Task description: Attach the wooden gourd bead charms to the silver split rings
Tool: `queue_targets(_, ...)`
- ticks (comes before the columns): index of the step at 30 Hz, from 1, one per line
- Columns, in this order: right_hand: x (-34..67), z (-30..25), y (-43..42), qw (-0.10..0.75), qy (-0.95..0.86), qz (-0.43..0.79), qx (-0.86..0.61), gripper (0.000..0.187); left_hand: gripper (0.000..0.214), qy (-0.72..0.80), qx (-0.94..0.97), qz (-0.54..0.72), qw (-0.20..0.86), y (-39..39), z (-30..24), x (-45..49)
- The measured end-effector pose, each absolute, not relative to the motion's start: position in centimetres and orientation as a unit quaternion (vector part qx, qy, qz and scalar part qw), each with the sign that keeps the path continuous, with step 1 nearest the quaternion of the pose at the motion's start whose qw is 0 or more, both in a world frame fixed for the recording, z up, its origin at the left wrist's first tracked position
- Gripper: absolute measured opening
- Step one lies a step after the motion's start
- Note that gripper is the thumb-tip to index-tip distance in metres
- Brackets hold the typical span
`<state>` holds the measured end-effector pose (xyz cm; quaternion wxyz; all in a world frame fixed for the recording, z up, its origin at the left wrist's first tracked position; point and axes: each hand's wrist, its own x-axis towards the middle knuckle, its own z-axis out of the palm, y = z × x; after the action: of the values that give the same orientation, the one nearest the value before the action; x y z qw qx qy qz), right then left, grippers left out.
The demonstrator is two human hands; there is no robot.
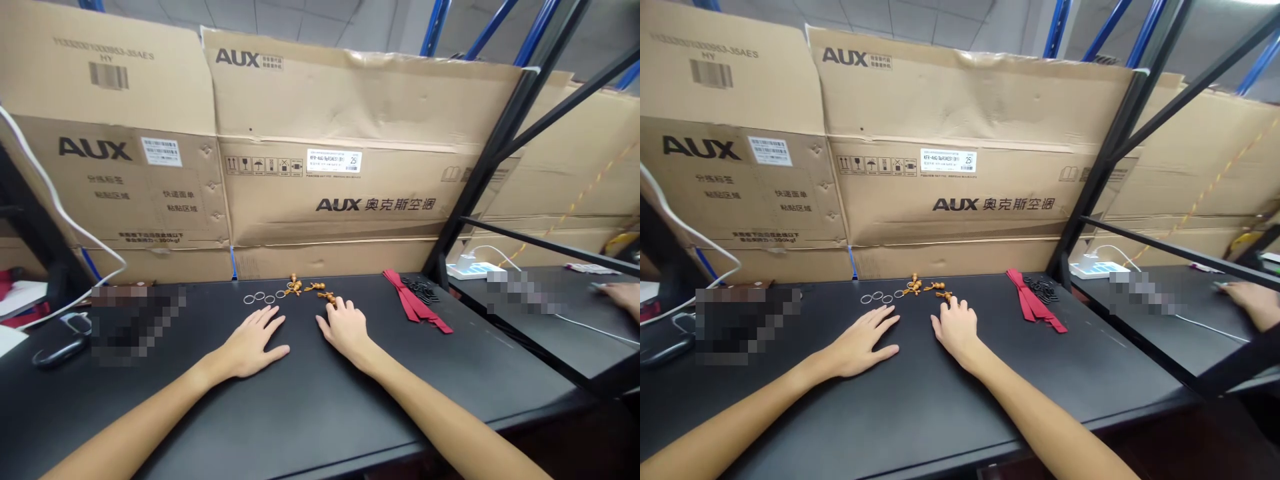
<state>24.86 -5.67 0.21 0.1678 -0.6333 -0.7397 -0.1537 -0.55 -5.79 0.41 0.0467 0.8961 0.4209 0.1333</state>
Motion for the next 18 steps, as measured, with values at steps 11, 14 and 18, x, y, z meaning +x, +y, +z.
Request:
queue_targets(11,23.5,0.9,-6.4,0.156,-0.877,-0.127,-0.437,0.03,0.07,0.468,0.87,0.155,0.008,-4.3,-0.4,-0.7)
queue_targets(14,23.6,1.1,-6.4,0.166,-0.903,-0.109,-0.382,0.031,0.068,0.458,0.874,0.164,0.006,-4.4,-0.2,-0.7)
queue_targets(18,23.8,1.3,-6.4,0.18,-0.921,-0.09,-0.334,0.027,0.073,0.468,0.871,0.146,0.013,-4.1,0.2,-0.6)
